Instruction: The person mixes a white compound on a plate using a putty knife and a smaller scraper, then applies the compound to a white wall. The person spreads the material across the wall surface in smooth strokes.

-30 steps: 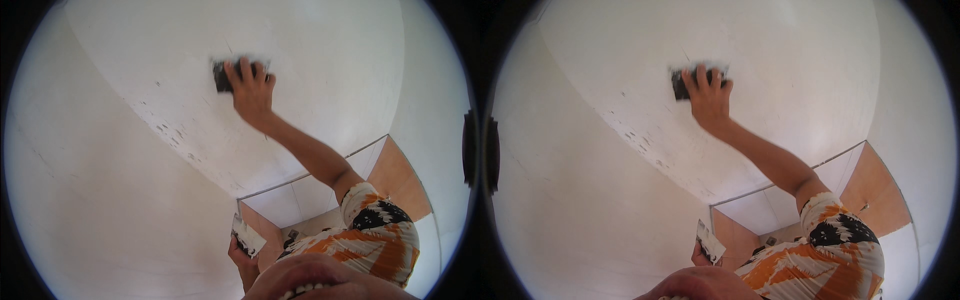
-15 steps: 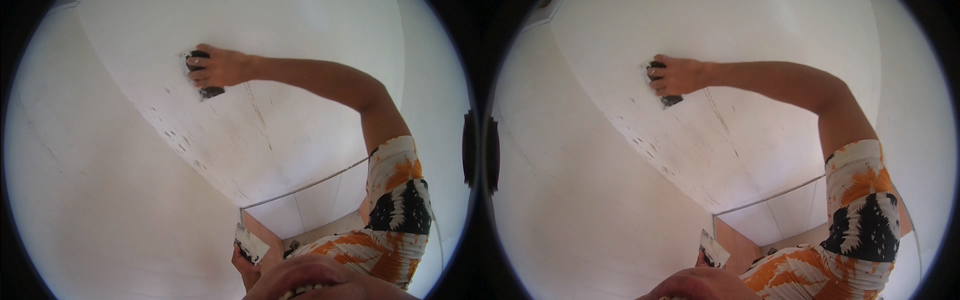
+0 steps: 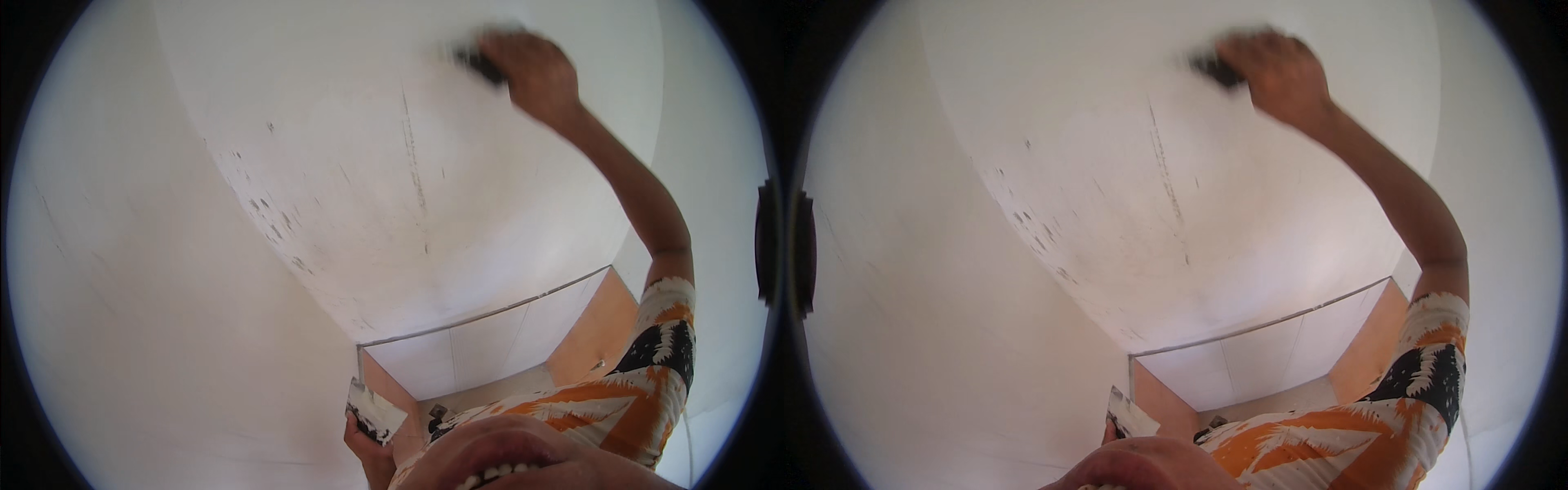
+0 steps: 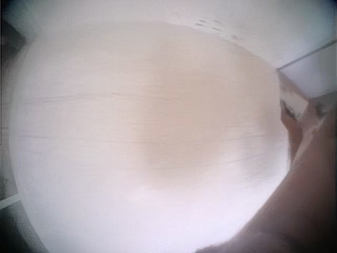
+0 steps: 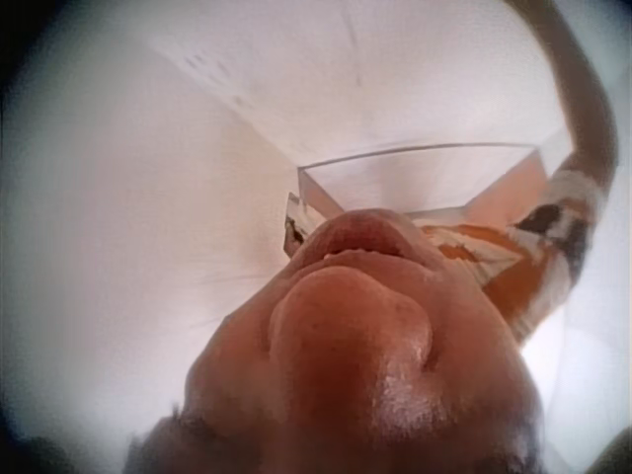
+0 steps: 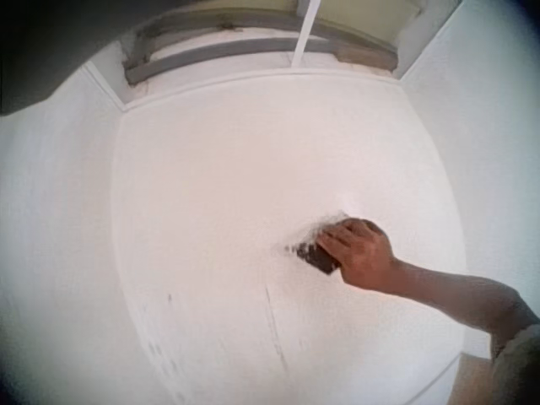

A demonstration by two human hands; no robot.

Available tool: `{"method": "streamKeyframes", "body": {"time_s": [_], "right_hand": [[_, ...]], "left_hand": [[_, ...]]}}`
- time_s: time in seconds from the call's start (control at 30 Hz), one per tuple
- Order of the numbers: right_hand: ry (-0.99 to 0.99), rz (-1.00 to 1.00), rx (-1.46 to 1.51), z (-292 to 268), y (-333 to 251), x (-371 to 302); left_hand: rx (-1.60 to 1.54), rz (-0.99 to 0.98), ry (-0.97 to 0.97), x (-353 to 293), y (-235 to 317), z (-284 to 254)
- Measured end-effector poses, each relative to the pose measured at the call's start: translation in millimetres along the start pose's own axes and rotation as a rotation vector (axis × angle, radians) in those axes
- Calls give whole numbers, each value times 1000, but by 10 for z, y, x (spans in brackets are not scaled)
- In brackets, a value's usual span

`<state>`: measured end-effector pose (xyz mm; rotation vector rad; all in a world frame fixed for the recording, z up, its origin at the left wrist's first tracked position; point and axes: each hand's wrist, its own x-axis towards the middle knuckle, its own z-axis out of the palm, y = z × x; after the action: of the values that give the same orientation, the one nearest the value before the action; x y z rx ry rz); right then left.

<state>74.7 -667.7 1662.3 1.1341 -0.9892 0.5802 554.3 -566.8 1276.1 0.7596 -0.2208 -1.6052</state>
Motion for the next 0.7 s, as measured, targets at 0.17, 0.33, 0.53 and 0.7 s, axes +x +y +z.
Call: {"method": "streamKeyframes", "body": {"time_s": [0.17,0.33,0.53,0.7], "right_hand": [[273,153,-87,-122,900,2193],[-189,396,-240,180,620,2592],[-77,384,-36,408,-776,992],[-134,385,203,96,-1687,-274]], "left_hand": [[182,-22,-109,8,-43,319],[122,-78,-49,-132,-14,427],[153,-153,96,-97,24,-1],[-83,-169,-32,72,-80,-54]]}}
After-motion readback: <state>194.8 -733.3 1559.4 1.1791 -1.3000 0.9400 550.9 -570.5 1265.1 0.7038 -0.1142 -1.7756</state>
